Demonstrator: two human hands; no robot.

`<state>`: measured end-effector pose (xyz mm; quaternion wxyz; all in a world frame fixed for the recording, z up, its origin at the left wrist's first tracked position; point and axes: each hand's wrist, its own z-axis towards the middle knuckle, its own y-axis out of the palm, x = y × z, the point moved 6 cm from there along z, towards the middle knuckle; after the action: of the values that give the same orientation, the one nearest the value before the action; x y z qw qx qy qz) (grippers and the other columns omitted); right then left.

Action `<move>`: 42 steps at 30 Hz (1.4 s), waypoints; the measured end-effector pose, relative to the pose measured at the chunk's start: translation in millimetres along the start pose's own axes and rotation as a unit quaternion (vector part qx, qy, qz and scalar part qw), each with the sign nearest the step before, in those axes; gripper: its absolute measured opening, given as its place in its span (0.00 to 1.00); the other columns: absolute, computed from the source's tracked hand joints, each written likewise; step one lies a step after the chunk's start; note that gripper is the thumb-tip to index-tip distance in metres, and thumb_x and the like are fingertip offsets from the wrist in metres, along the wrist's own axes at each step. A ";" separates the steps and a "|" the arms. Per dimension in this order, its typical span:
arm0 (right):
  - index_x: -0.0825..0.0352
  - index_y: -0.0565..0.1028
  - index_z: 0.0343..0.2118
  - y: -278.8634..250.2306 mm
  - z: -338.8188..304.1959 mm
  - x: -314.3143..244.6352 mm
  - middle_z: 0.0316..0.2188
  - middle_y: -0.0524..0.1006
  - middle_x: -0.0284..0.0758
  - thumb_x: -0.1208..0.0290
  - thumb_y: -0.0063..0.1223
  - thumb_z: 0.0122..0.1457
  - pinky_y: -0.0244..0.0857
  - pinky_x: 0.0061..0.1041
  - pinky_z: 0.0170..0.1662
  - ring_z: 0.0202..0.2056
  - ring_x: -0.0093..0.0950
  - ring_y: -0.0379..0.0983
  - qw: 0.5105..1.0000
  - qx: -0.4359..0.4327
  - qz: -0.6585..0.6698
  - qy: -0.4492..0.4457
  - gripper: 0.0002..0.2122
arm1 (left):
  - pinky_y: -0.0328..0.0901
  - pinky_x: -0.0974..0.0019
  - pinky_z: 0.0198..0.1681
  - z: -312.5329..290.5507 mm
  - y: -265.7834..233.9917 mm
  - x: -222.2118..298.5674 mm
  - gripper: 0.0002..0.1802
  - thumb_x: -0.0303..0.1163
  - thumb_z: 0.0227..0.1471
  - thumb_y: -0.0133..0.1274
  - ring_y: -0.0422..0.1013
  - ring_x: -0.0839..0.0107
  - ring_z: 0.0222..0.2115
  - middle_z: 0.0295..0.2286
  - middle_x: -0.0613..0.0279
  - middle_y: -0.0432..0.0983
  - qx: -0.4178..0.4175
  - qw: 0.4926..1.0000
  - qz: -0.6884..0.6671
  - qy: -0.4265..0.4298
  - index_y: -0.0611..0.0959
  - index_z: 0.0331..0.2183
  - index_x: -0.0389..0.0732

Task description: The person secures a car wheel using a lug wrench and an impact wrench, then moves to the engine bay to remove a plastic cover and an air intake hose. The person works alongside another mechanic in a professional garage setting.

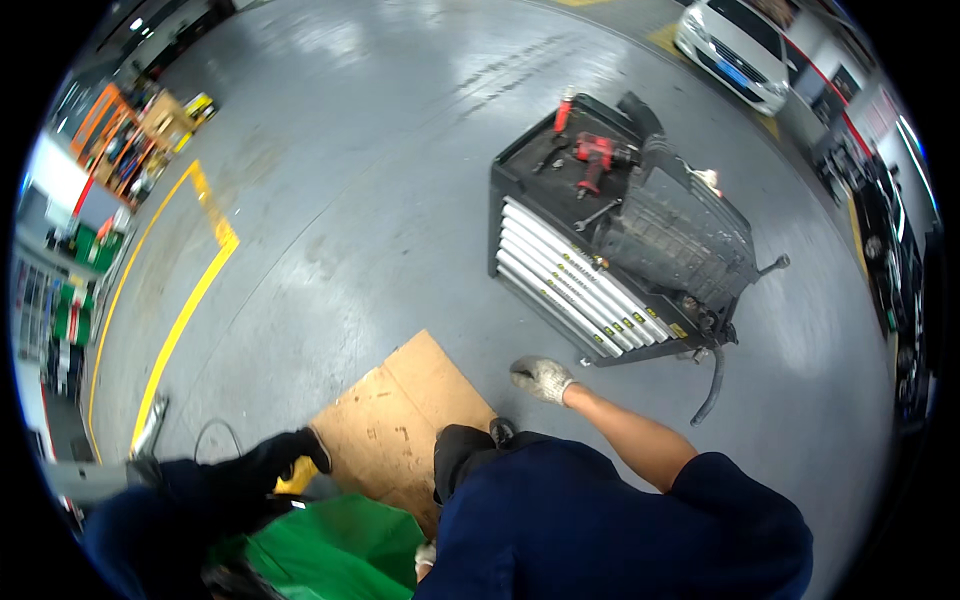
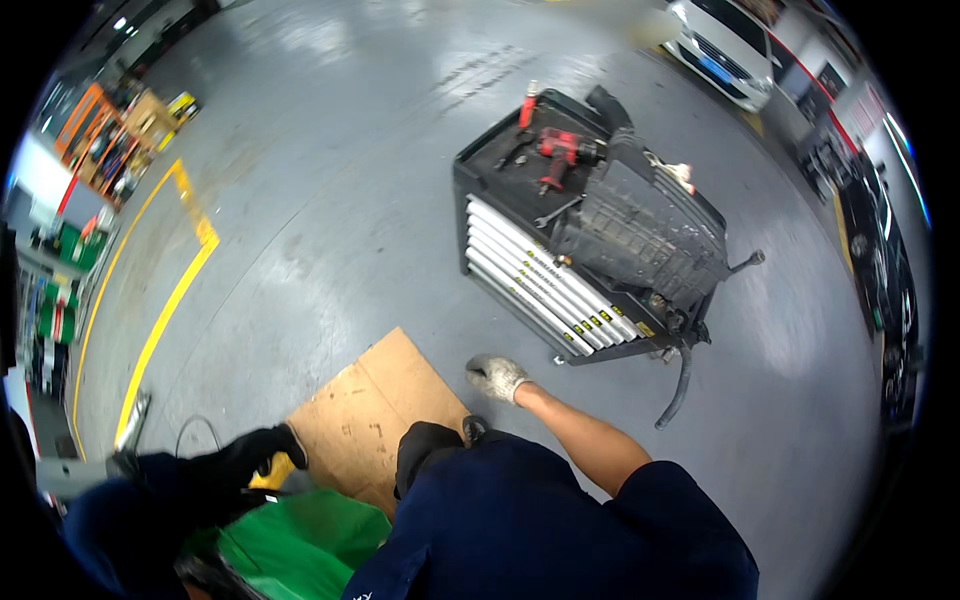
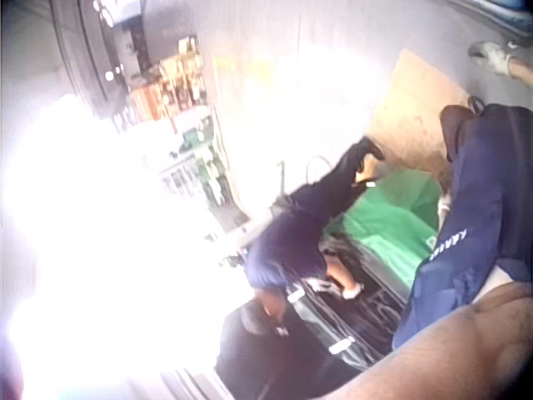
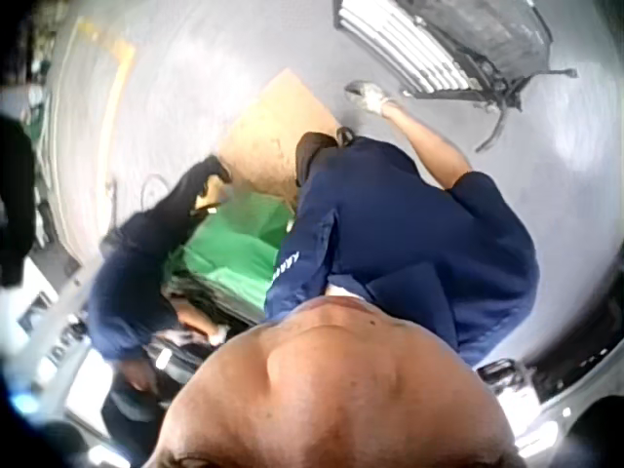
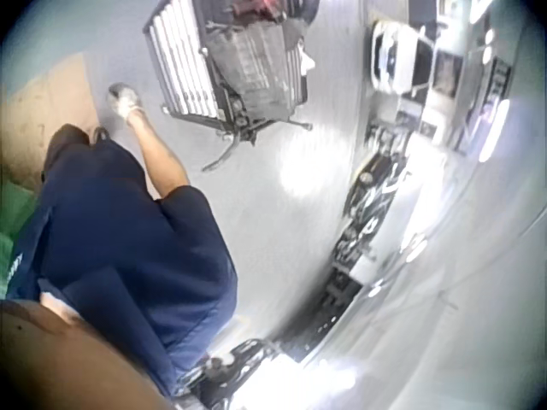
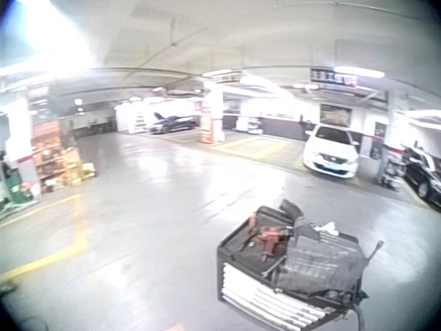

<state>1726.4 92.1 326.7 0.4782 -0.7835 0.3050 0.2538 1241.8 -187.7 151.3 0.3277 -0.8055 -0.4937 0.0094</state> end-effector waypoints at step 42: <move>0.68 0.77 0.53 -564.9 -125.2 177.1 0.49 0.81 0.45 0.62 0.53 0.65 0.71 0.37 0.56 0.49 0.40 0.79 0.913 0.364 0.047 0.177 0.18 | 0.72 0.60 0.49 -129.6 245.7 863.2 0.42 0.64 0.69 0.30 0.74 0.66 0.46 0.52 0.54 0.74 -0.360 0.737 0.166 0.548 0.65 0.66 0.39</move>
<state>2268.1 138.7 592.2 0.6563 -0.5717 0.4924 0.0046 1922.0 363.6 387.3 0.2204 -0.7982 -0.0539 -0.5580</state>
